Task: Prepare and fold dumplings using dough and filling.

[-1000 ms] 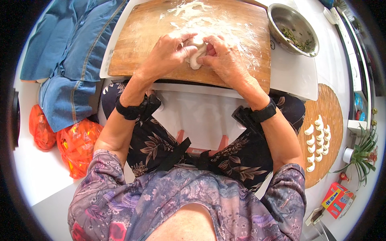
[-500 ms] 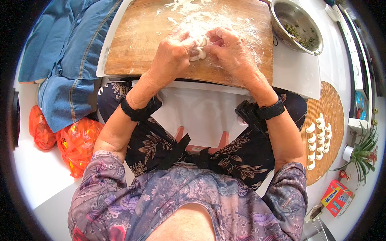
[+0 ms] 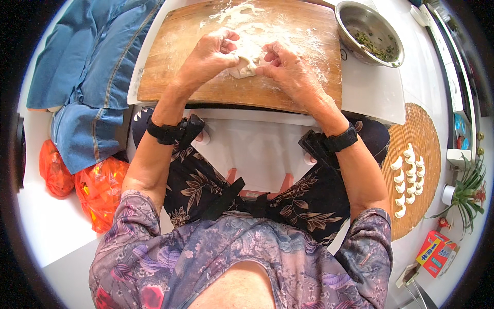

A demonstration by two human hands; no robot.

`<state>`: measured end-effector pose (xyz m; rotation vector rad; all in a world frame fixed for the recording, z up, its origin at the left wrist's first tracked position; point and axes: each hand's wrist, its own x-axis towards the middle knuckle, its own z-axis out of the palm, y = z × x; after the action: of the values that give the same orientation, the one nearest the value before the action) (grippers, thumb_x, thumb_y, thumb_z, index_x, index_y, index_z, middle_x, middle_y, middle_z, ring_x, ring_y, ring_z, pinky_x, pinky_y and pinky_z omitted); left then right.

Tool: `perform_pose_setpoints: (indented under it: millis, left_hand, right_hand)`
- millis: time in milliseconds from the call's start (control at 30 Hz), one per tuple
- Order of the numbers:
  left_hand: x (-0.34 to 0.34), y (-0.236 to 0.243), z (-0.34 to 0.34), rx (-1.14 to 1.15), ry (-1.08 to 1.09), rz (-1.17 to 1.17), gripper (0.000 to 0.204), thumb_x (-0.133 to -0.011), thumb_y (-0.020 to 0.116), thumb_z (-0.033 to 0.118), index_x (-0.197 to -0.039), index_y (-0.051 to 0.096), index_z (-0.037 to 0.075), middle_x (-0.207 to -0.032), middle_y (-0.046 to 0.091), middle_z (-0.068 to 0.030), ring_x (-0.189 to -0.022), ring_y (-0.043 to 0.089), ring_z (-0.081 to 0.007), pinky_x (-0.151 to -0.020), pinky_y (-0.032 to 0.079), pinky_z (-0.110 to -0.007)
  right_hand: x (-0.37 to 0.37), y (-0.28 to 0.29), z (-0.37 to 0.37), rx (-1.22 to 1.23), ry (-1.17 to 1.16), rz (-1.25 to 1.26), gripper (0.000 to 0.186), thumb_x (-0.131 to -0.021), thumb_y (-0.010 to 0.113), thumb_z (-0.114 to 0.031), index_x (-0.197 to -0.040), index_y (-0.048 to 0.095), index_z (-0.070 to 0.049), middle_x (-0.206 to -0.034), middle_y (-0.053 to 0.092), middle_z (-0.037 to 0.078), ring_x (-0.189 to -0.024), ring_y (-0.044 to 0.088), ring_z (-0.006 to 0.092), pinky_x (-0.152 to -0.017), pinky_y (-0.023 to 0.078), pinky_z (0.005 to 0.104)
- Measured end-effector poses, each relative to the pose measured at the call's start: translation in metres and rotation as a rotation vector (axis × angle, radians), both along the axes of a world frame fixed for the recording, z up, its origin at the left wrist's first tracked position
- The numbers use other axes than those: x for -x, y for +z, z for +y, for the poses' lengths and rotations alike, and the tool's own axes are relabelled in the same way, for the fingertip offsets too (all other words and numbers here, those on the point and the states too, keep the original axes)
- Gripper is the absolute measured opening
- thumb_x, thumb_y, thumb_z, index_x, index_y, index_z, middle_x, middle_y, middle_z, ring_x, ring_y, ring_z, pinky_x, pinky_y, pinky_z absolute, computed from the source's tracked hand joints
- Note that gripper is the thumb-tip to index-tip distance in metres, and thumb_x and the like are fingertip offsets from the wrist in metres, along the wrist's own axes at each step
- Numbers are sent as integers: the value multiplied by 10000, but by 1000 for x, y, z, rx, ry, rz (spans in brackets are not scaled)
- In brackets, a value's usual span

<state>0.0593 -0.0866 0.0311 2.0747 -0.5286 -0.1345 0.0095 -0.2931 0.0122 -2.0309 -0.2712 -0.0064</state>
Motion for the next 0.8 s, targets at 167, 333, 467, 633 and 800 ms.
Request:
perform_pose_setpoints:
  millis: [167, 333, 467, 633, 800]
  left_hand:
    - [-4, -1, 1, 65, -13, 21, 427, -743, 737, 217, -1031, 619, -76, -906, 649, -132, -837, 605, -187, -730, 475, -311]
    - [-4, 4, -8, 28, -113, 56, 341, -760, 713, 203, -979, 647, -49, -864, 661, -130, -825, 613, -178, -703, 473, -322]
    - [-7, -4, -22, -116, -94, 2, 268, -775, 656, 130, -967, 640, -56, -826, 656, -166, -781, 616, -233, -713, 472, -334]
    - [-5, -7, -30, -207, -5, -166, 230, -737, 636, 116, -913, 653, -29, -814, 644, -243, -792, 632, -366, -701, 481, -413]
    - [0, 0, -21, -99, -36, -287, 218, -754, 633, 30, -961, 631, -38, -821, 650, -213, -766, 640, -250, -714, 491, -332]
  right_hand:
    - [-2, -3, -2, -52, 8, 22, 481, -784, 702, -198, -1167, 540, 44, -895, 580, 73, -797, 541, 153, -737, 465, 277]
    - [-1, 0, -1, -37, 6, 32, 481, -781, 699, -183, -1170, 534, 47, -897, 578, 74, -805, 542, 153, -730, 462, 275]
    - [0, 4, 1, -56, 20, 48, 480, -774, 703, -174, -1162, 533, 50, -905, 582, 74, -810, 544, 151, -732, 462, 281]
    - [0, 6, -1, -56, -2, 63, 479, -767, 711, -171, -1152, 534, 51, -899, 581, 71, -799, 543, 146, -729, 462, 281]
    - [0, 8, -4, -212, 24, 153, 445, -801, 700, -178, -1161, 544, 32, -898, 587, 64, -690, 545, 118, -643, 469, 252]
